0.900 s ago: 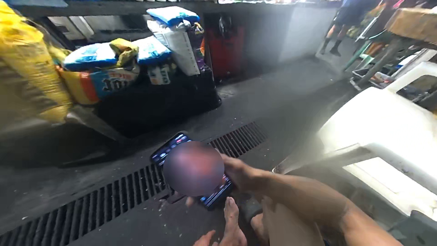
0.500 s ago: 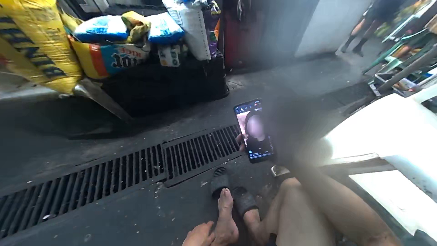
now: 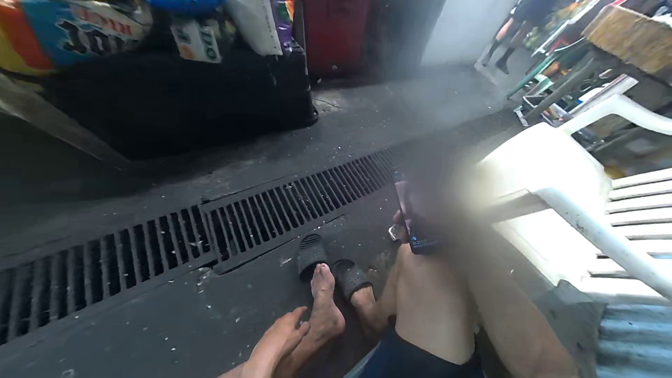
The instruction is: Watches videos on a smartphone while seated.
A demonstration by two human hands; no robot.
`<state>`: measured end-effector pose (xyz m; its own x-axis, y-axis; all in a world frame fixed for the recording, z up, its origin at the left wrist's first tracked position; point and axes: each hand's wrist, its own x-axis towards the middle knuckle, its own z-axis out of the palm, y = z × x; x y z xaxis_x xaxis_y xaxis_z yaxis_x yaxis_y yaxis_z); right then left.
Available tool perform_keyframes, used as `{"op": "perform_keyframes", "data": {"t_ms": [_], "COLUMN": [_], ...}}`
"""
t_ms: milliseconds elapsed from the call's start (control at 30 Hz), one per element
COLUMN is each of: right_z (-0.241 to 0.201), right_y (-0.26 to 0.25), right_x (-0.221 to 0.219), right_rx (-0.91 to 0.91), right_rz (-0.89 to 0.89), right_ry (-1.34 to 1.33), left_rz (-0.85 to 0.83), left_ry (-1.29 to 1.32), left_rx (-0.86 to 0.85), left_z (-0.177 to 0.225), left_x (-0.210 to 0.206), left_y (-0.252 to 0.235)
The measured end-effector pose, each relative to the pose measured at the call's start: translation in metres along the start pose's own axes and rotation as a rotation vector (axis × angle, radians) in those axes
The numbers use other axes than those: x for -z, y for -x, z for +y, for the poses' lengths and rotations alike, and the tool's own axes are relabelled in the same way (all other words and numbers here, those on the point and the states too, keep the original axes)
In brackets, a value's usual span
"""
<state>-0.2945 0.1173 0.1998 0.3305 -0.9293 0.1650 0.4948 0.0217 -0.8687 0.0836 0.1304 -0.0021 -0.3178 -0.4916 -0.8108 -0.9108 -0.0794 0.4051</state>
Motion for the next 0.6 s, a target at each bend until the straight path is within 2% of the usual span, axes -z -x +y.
{"op": "perform_keyframes", "data": {"t_ms": [100, 167, 233, 267, 333, 400, 467, 533, 567, 600], "right_z": [0.008, 0.009, 0.010, 0.010, 0.010, 0.009, 0.009, 0.012, 0.015, 0.018], "right_y": [0.012, 0.014, 0.015, 0.015, 0.012, 0.010, 0.010, 0.012, 0.014, 0.015], "right_x": [0.008, 0.014, 0.017, 0.018, 0.019, 0.020, 0.022, 0.022, 0.023, 0.026], "right_rx": [0.042, 0.061, 0.058, 0.053, 0.043, 0.028, 0.012, 0.014, 0.022, 0.032], "right_rz": [0.065, 0.101, 0.130, 0.135, 0.140, 0.123, 0.103, 0.099, 0.097, 0.099], "right_ry": [-0.021, 0.020, 0.046, 0.055, 0.069, 0.074, 0.064, 0.050, 0.038, 0.021], "left_rz": [0.038, 0.077, -0.074, -0.060, 0.115, 0.006, -0.063, 0.009, 0.067, -0.095], "left_ry": [-0.034, -0.063, -0.050, -0.061, -0.104, -0.093, -0.115, -0.210, -0.261, -0.248], "left_rx": [-0.097, -0.173, -0.008, -0.023, -0.184, -0.096, -0.057, -0.216, -0.329, -0.168], "left_z": [0.004, 0.035, 0.091, 0.085, 0.014, -0.026, -0.034, -0.032, -0.019, 0.023], "left_x": [-0.001, 0.015, 0.049, 0.046, 0.004, -0.017, -0.028, -0.034, -0.026, -0.001], "left_y": [0.008, 0.049, 0.097, 0.092, 0.026, -0.029, -0.044, -0.028, -0.007, 0.028]}}
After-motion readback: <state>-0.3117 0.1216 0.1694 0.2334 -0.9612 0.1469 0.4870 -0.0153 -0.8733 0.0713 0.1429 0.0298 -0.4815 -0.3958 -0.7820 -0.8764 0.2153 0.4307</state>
